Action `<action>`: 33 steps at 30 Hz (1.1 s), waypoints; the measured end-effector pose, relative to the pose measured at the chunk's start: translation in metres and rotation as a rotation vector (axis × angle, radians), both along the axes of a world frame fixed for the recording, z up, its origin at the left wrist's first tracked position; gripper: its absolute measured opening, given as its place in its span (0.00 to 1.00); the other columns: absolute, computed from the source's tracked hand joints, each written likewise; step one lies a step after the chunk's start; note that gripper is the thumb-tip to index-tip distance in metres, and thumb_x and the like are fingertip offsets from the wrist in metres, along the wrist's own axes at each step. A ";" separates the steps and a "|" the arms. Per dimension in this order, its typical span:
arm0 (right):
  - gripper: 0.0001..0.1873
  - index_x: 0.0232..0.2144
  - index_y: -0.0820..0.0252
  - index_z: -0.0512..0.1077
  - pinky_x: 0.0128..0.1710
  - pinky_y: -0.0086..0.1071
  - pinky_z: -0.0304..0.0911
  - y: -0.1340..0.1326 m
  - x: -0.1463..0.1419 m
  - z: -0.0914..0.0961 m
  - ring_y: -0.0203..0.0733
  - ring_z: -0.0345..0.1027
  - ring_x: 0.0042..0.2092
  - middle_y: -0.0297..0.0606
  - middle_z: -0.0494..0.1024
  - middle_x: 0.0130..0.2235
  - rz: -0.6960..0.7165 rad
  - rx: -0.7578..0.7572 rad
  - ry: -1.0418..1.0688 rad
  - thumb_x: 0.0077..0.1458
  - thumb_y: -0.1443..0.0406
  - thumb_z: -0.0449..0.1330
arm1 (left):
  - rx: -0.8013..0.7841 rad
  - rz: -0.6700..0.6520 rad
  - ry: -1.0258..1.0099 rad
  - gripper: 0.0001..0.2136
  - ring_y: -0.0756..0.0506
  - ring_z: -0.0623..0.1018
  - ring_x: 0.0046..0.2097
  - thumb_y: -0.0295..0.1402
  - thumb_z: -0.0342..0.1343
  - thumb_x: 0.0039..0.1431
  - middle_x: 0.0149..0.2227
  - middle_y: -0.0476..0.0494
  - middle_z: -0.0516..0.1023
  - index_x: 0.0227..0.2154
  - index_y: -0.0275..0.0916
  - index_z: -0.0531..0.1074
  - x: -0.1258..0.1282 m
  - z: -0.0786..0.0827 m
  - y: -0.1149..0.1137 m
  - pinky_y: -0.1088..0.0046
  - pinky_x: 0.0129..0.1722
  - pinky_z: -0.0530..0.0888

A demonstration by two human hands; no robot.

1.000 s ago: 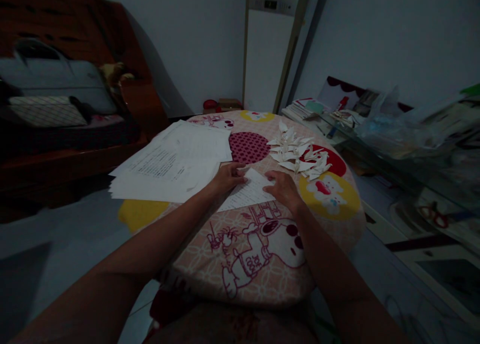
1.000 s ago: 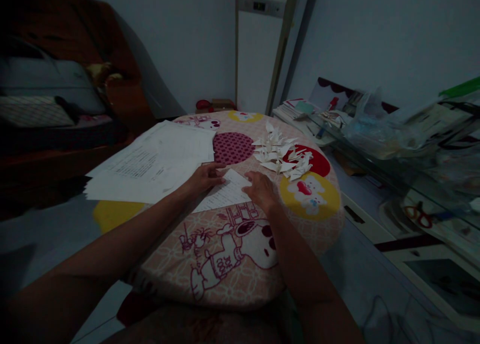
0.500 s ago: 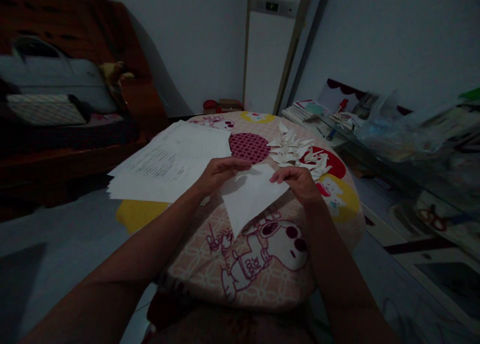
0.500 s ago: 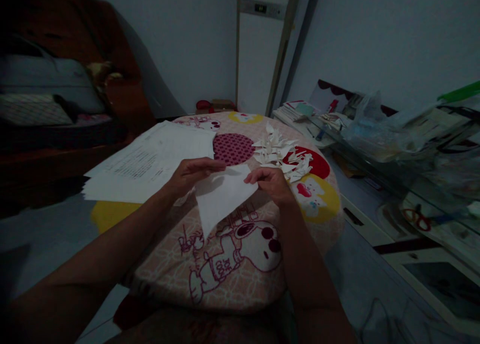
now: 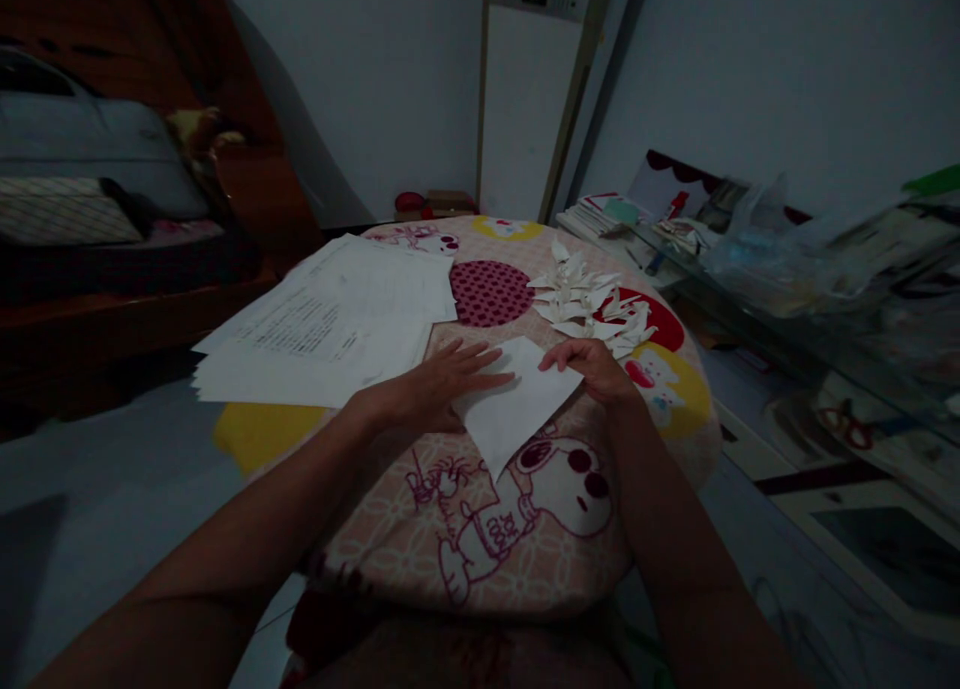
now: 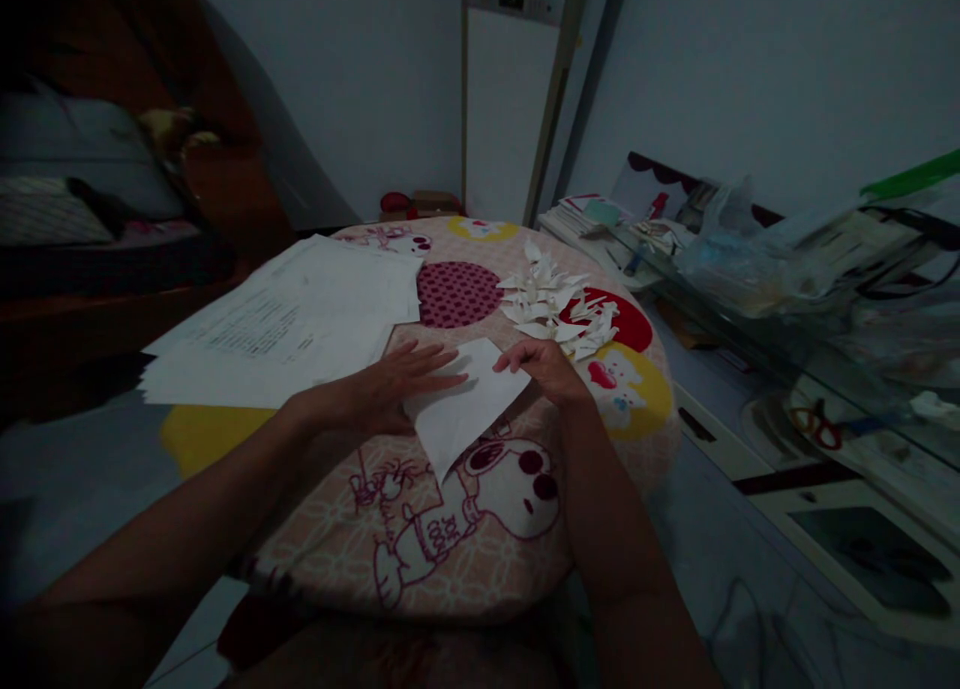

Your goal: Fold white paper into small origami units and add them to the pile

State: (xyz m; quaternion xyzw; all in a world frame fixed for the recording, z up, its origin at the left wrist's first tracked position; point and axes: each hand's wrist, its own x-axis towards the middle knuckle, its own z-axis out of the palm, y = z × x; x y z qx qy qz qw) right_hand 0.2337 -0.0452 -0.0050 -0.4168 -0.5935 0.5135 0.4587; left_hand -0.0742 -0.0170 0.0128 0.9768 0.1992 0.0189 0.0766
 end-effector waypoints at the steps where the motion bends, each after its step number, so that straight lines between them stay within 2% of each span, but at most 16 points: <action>1: 0.06 0.19 0.58 0.73 0.38 0.32 0.66 0.000 0.001 0.000 0.38 0.74 0.36 0.37 0.83 0.33 -0.002 0.000 -0.003 0.44 0.66 0.66 | 0.023 0.013 -0.011 0.40 0.31 0.49 0.74 0.36 0.66 0.53 0.75 0.40 0.46 0.69 0.52 0.57 0.004 0.000 -0.001 0.43 0.70 0.44; 3: 0.07 0.20 0.58 0.74 0.39 0.33 0.68 0.000 0.003 0.001 0.38 0.75 0.36 0.38 0.84 0.34 0.008 -0.013 -0.044 0.44 0.65 0.67 | 0.037 -0.005 -0.029 0.34 0.33 0.52 0.73 0.36 0.65 0.55 0.73 0.41 0.53 0.65 0.51 0.64 0.012 -0.003 -0.001 0.43 0.70 0.44; 6: 0.06 0.27 0.58 0.79 0.44 0.37 0.71 -0.002 0.010 0.005 0.42 0.77 0.40 0.40 0.84 0.38 0.049 0.007 -0.210 0.47 0.61 0.69 | -0.022 -0.084 -0.042 0.26 0.39 0.61 0.70 0.33 0.60 0.61 0.70 0.39 0.62 0.63 0.46 0.68 0.018 -0.011 0.000 0.52 0.71 0.52; 8: 0.12 0.36 0.56 0.82 0.51 0.42 0.70 -0.004 0.015 0.007 0.46 0.78 0.47 0.42 0.84 0.46 0.121 0.099 -0.372 0.48 0.59 0.70 | -0.061 -0.097 -0.070 0.24 0.41 0.66 0.68 0.31 0.57 0.63 0.67 0.37 0.66 0.62 0.43 0.69 0.019 -0.017 0.000 0.56 0.69 0.58; 10: 0.19 0.44 0.53 0.82 0.57 0.46 0.67 -0.009 0.020 0.006 0.49 0.75 0.54 0.43 0.81 0.54 0.196 0.246 -0.534 0.47 0.58 0.72 | -0.102 -0.088 -0.100 0.25 0.41 0.67 0.67 0.29 0.57 0.63 0.68 0.37 0.65 0.63 0.43 0.68 0.017 -0.022 -0.001 0.61 0.66 0.65; 12: 0.22 0.48 0.50 0.81 0.62 0.51 0.62 -0.017 0.023 0.001 0.52 0.71 0.59 0.43 0.79 0.57 0.206 0.400 -0.680 0.49 0.59 0.72 | -0.137 -0.088 -0.112 0.27 0.41 0.67 0.67 0.28 0.58 0.62 0.69 0.38 0.63 0.65 0.43 0.66 0.015 -0.024 -0.001 0.64 0.64 0.67; 14: 0.21 0.48 0.49 0.80 0.64 0.56 0.59 -0.026 0.024 -0.005 0.54 0.66 0.63 0.43 0.78 0.58 0.160 0.523 -0.806 0.50 0.59 0.72 | -0.156 -0.084 -0.105 0.27 0.41 0.67 0.67 0.28 0.57 0.62 0.68 0.39 0.65 0.64 0.43 0.67 0.014 -0.022 -0.002 0.63 0.64 0.67; 17: 0.20 0.46 0.53 0.81 0.62 0.58 0.61 -0.042 0.019 -0.012 0.59 0.62 0.65 0.45 0.79 0.56 0.095 0.667 -0.923 0.50 0.59 0.72 | -0.170 -0.050 -0.067 0.26 0.43 0.68 0.66 0.26 0.55 0.62 0.67 0.41 0.68 0.63 0.45 0.68 0.016 -0.013 -0.006 0.65 0.63 0.69; 19: 0.16 0.46 0.56 0.81 0.60 0.58 0.62 -0.052 0.012 -0.013 0.61 0.62 0.65 0.45 0.81 0.53 0.040 0.739 -1.001 0.53 0.61 0.70 | -0.180 -0.023 -0.034 0.25 0.44 0.69 0.66 0.25 0.54 0.62 0.66 0.43 0.69 0.62 0.45 0.69 0.017 -0.004 -0.012 0.68 0.62 0.69; 21: 0.16 0.48 0.55 0.80 0.62 0.60 0.58 -0.060 0.004 -0.011 0.60 0.64 0.63 0.44 0.81 0.52 -0.004 0.801 -1.097 0.56 0.67 0.65 | -0.176 0.013 -0.004 0.25 0.44 0.71 0.64 0.24 0.54 0.61 0.65 0.43 0.70 0.61 0.44 0.71 0.018 0.003 -0.018 0.68 0.61 0.69; 24: 0.20 0.49 0.53 0.78 0.66 0.62 0.51 -0.069 0.000 -0.009 0.57 0.64 0.63 0.41 0.80 0.55 0.024 0.843 -1.195 0.56 0.73 0.61 | -0.159 0.017 0.019 0.23 0.43 0.74 0.62 0.25 0.53 0.61 0.64 0.44 0.72 0.59 0.45 0.72 0.019 0.009 -0.025 0.68 0.57 0.71; 27: 0.15 0.45 0.52 0.79 0.67 0.62 0.49 -0.075 0.006 -0.009 0.57 0.63 0.63 0.41 0.79 0.55 0.026 0.822 -1.212 0.56 0.70 0.63 | -0.156 0.030 0.014 0.20 0.42 0.76 0.59 0.27 0.54 0.62 0.61 0.45 0.75 0.56 0.47 0.74 0.018 0.009 -0.027 0.68 0.54 0.72; 30: 0.17 0.47 0.54 0.78 0.66 0.61 0.51 -0.079 0.010 -0.009 0.59 0.64 0.63 0.45 0.79 0.54 0.020 0.747 -1.178 0.54 0.67 0.66 | -0.158 0.035 0.016 0.17 0.42 0.77 0.58 0.29 0.55 0.63 0.60 0.45 0.76 0.54 0.47 0.75 0.018 0.008 -0.027 0.68 0.53 0.72; 33: 0.20 0.51 0.54 0.77 0.63 0.56 0.59 -0.079 0.003 -0.007 0.55 0.69 0.59 0.46 0.79 0.56 0.061 0.647 -1.086 0.55 0.67 0.65 | -0.169 0.014 0.007 0.16 0.42 0.76 0.58 0.29 0.55 0.62 0.60 0.44 0.76 0.52 0.46 0.75 0.021 0.007 -0.027 0.67 0.51 0.72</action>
